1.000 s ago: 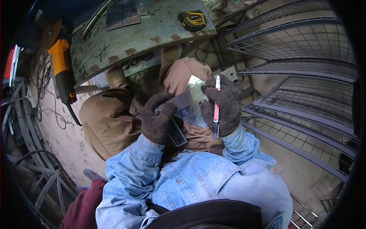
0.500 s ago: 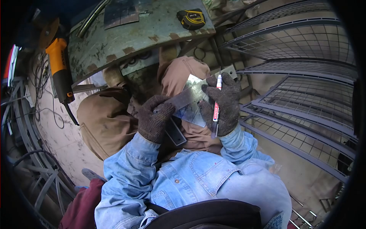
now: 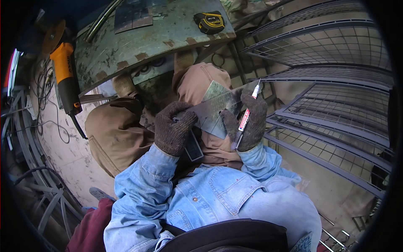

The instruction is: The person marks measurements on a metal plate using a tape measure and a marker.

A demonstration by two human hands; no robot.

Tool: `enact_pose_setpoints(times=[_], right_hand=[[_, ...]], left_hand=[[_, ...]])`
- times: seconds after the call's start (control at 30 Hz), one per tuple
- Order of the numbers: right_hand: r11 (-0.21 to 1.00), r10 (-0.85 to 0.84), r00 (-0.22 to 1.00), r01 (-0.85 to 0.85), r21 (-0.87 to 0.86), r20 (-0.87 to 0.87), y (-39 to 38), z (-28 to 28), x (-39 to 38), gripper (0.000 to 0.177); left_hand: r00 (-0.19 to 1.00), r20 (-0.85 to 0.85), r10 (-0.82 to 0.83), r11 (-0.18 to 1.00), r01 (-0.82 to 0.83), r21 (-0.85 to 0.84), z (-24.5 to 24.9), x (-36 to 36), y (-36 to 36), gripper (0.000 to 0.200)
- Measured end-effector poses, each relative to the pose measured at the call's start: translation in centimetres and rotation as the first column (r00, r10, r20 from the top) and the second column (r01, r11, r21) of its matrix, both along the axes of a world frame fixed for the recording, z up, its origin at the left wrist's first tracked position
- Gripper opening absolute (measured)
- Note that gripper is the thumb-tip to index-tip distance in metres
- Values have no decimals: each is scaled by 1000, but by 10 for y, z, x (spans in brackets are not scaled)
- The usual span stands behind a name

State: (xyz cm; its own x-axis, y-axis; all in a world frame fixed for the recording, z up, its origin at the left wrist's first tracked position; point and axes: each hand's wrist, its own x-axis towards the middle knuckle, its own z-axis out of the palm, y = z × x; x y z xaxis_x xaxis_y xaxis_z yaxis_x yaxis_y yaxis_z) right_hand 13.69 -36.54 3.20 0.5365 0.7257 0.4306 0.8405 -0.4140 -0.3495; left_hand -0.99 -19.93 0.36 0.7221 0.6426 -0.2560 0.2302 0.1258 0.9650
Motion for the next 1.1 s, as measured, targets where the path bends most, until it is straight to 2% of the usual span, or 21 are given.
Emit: enact_pose_setpoints(times=[0.1, 0.23, 0.43, 0.5, 0.63, 0.7, 0.8, 0.83, 0.9, 1.1], right_hand=[[999, 17, 1000, -17, 28, -22, 0, -2, 1, 63], [1000, -2, 997, 2, -3, -75, -2, 0, -2, 62], [999, 34, 992, -38, -28, -123, -1, 4, -1, 62], [996, 81, 995, -83, -18, -64, 0, 5, 1, 62], [996, 73, 995, -76, -47, -71, 0, 5, 0, 61], [1000, 1, 980, 1, 9, -201, 1, 1, -2, 49], [1000, 3, 978, 3, 27, -207, 0, -1, -2, 48], [1000, 2, 978, 3, 26, -207, -1, -1, -1, 48], [997, 79, 994, -78, 25, -77, -3, -2, 0, 59], [998, 66, 993, -65, 13, -102, -3, -2, 0, 58]], left_hand=[[999, 6, 52, 997, -52, -64, -1, 0, -3, 26], [999, -26, 18, 999, -19, -26, -5, -3, -3, 30], [997, -6, 81, 975, -80, -209, -10, -5, -5, 28], [997, 12, 70, 988, -68, -135, -8, -4, -3, 27], [998, -8, 66, 995, -66, -80, -9, -5, -1, 25], [997, -10, 73, 996, -73, -51, -10, -5, -2, 25], [997, 0, 79, 994, -79, -81, -12, -5, -2, 26], [997, 0, 79, 994, -79, -81, -11, -5, -1, 26], [998, -14, 57, 997, -58, -59, -8, -5, 1, 26], [1000, -27, 13, 1000, -13, 3, -10, -4, 6, 27]])
